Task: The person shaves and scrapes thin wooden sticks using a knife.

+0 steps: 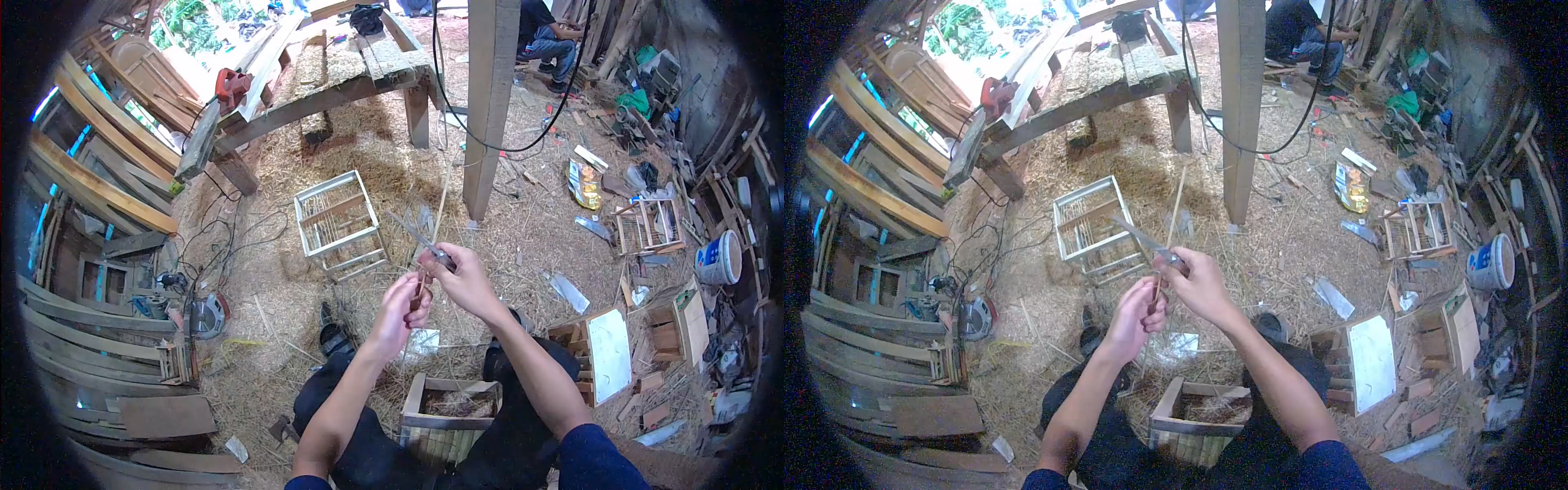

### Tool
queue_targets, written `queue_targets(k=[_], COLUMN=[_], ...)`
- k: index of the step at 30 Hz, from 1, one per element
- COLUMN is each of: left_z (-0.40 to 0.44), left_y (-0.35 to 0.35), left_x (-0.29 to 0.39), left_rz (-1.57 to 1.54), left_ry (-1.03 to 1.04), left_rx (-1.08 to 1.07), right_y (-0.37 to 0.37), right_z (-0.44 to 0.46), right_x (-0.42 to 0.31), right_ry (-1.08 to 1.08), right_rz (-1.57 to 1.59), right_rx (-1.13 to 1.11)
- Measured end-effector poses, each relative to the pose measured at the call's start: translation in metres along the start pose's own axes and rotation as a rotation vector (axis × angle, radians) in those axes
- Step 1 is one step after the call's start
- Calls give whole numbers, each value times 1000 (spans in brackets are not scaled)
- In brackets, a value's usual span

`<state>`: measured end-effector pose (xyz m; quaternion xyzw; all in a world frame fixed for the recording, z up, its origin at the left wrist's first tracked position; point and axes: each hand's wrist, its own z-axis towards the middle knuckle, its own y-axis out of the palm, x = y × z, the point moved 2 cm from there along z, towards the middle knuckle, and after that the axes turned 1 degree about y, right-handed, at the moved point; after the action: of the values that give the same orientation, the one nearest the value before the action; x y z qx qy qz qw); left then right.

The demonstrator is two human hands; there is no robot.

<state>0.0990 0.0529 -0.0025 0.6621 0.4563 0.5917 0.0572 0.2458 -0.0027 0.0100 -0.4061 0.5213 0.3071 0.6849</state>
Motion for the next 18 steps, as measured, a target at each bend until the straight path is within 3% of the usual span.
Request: queue_targets(k=[4, 8, 11, 14, 18], left_z=[-7, -9, -9, -8, -6], left_y=[-2, -7, -7, -10, -11], left_x=[-1, -9, -12, -15, -20], left_rz=[6, 129, 297, 287, 210], left_ry=[-47, 30, 125, 162, 158], left_rx=[35, 91, 148, 196, 192], right_y=[0, 3, -2, 15, 23], right_z=[1, -3, -5, -11, -20], right_x=[16, 17, 14, 26, 16], right_ry=[-58, -101, 121, 258, 277], right_rz=[-37, -33, 31, 381, 437], right_rx=[-13, 73, 35, 132, 165])
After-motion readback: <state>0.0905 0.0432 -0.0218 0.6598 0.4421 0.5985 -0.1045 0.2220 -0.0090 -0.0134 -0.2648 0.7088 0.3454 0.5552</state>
